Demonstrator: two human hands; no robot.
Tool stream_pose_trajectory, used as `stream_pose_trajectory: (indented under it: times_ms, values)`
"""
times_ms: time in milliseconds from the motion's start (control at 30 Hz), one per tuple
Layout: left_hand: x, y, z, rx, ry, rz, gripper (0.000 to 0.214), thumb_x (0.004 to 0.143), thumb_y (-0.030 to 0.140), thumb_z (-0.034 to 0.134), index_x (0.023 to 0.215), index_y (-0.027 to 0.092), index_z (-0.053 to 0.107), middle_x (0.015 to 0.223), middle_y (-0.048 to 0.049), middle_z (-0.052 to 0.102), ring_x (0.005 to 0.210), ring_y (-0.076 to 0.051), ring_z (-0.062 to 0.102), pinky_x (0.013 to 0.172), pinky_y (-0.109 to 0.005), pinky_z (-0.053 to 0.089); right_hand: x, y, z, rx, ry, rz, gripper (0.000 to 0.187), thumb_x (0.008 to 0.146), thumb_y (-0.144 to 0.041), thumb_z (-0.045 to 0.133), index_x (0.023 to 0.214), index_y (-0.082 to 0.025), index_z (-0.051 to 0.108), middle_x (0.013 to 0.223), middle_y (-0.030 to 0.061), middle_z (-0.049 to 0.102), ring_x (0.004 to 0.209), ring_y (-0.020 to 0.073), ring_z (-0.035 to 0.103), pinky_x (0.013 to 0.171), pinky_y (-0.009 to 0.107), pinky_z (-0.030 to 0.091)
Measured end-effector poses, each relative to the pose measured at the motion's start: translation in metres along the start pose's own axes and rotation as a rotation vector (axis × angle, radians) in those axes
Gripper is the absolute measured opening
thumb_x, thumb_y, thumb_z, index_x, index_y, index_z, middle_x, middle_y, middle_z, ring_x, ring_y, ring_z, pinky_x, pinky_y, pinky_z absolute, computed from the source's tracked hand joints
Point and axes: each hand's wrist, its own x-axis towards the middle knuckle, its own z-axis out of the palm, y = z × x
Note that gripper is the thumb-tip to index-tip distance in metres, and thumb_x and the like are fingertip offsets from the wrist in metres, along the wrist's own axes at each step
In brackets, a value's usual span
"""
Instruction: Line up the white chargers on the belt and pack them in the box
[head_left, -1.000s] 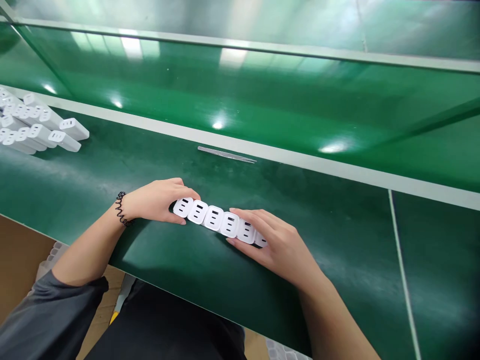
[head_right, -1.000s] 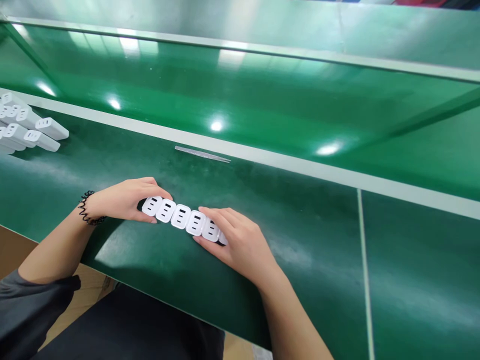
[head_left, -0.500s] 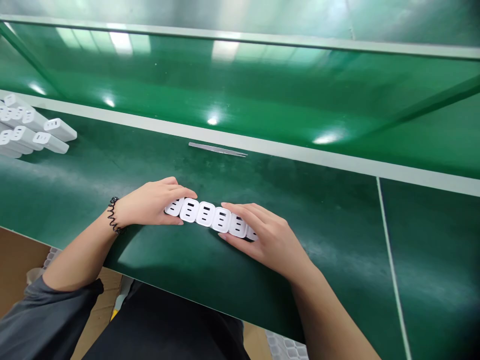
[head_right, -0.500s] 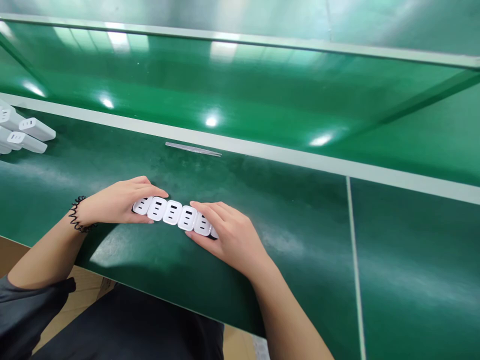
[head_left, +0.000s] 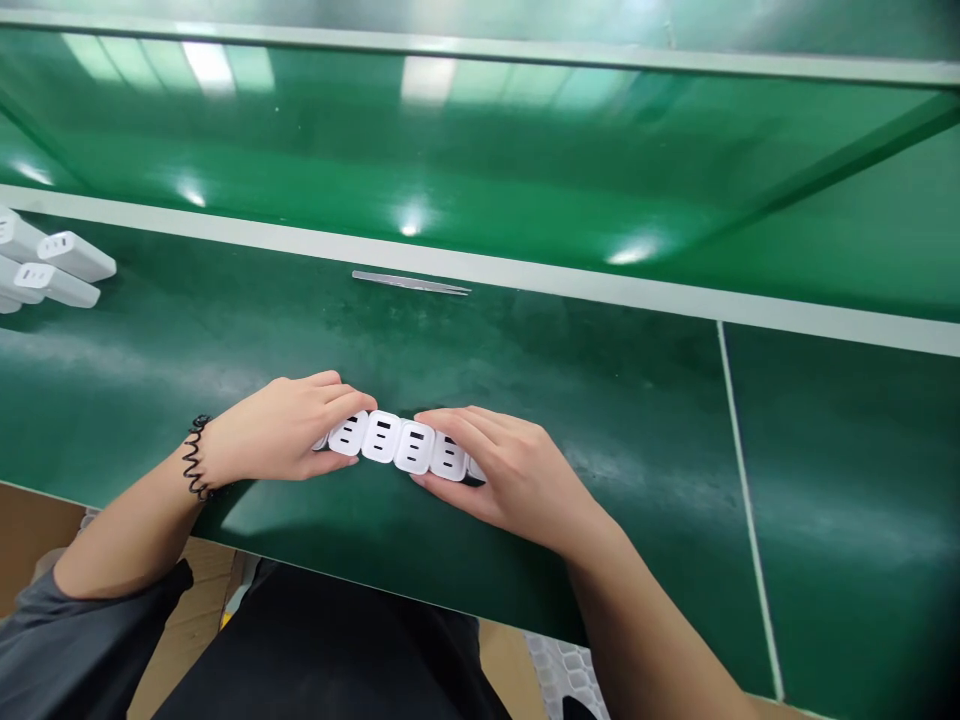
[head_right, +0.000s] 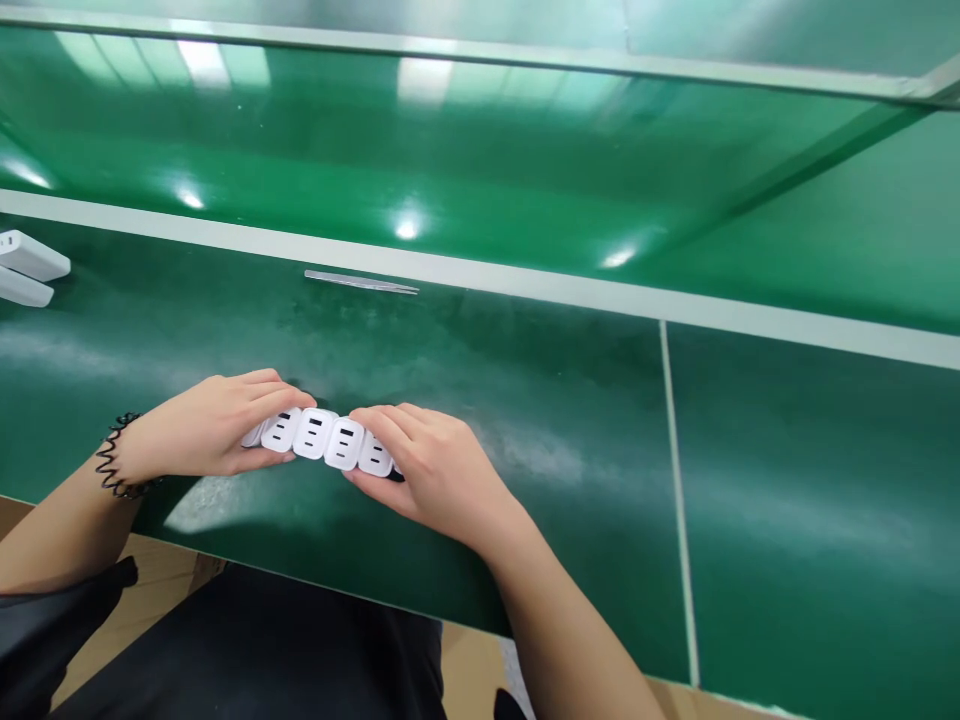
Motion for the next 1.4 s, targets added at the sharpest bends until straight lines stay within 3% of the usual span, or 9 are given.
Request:
stream_pose_trajectory:
  times_ms: [233, 467, 667, 833, 1000, 1233, 1400]
  values:
    - [-0.001, 0.002, -0.001, 0.039, -0.009, 0.026, 0.033, 0.093, 0.038, 0.057, 0.120, 0.020, 0.050, 0.118, -0.0037, 0.065, 0.097, -0.018, 0.058, 0.063, -0.028, 0.044, -0.002, -0.006, -0.003, -0.045, -0.066, -0.014, 0.040, 0.091, -0.042, 0.063, 0.121, -0.016, 0.058, 0.107, 0.0094, 0.073, 0.089, 0.0233, 0.069, 0.072, 0.036, 0.055]
    - [-0.001, 0.003, 0.000, 0.078, 0.000, 0.020, 0.039, 0.094, 0.046, 0.055, 0.124, 0.022, 0.050, 0.120, -0.0038, 0.066, 0.100, -0.018, 0.059, 0.062, -0.027, 0.044, -0.002, -0.015, 0.000, -0.085, 0.031, -0.017, 0.037, 0.094, -0.041, 0.059, 0.119, -0.014, 0.060, 0.111, 0.0102, 0.073, 0.097, 0.0243, 0.068, 0.082, 0.040, 0.053]
    - [-0.001, 0.001, 0.000, 0.092, 0.007, 0.023, 0.046, 0.094, 0.050, 0.053, 0.130, 0.021, 0.049, 0.120, -0.0058, 0.066, 0.100, -0.019, 0.060, 0.063, -0.027, 0.045, -0.004, -0.013, -0.002, -0.101, -0.008, -0.017, 0.045, 0.093, -0.045, 0.061, 0.125, -0.015, 0.058, 0.116, 0.0109, 0.072, 0.097, 0.0246, 0.068, 0.082, 0.040, 0.053]
    - [-0.002, 0.000, 0.001, 0.095, -0.004, 0.010, 0.050, 0.094, 0.054, 0.051, 0.133, 0.022, 0.047, 0.123, -0.0067, 0.065, 0.102, -0.019, 0.060, 0.064, -0.026, 0.045, -0.005, -0.014, -0.002, -0.089, 0.065, 0.009, 0.033, 0.095, -0.037, 0.059, 0.122, -0.018, 0.060, 0.111, 0.0081, 0.075, 0.090, 0.0222, 0.070, 0.079, 0.038, 0.052]
    - [-0.002, 0.001, -0.001, 0.116, -0.001, 0.015, 0.054, 0.094, 0.057, 0.051, 0.135, 0.022, 0.046, 0.121, -0.0058, 0.065, 0.101, -0.019, 0.061, 0.059, -0.026, 0.042, -0.003, -0.015, -0.007, 0.062, 0.160, 0.149, 0.034, 0.092, -0.032, 0.065, 0.125, -0.024, 0.059, 0.112, 0.0055, 0.074, 0.094, 0.0216, 0.070, 0.081, 0.035, 0.055]
    - [-0.003, -0.001, -0.002, 0.125, -0.014, -0.014, 0.059, 0.093, 0.062, 0.048, 0.137, 0.024, 0.045, 0.123, -0.0065, 0.065, 0.103, -0.020, 0.061, 0.060, -0.024, 0.041, -0.002, 0.016, -0.009, 0.031, 0.458, 0.381, 0.042, 0.087, -0.035, 0.069, 0.128, -0.027, 0.061, 0.124, 0.0082, 0.070, 0.108, 0.0293, 0.068, 0.088, 0.044, 0.058]
    - [-0.003, -0.002, -0.004, 0.105, -0.036, -0.013, 0.068, 0.090, 0.071, 0.045, 0.139, 0.023, 0.044, 0.123, -0.0072, 0.065, 0.103, -0.020, 0.061, 0.063, -0.024, 0.043, -0.003, 0.041, -0.010, 0.036, 0.339, 0.420, 0.043, 0.087, -0.038, 0.069, 0.127, -0.025, 0.062, 0.120, 0.0091, 0.070, 0.105, 0.0288, 0.067, 0.085, 0.043, 0.058]
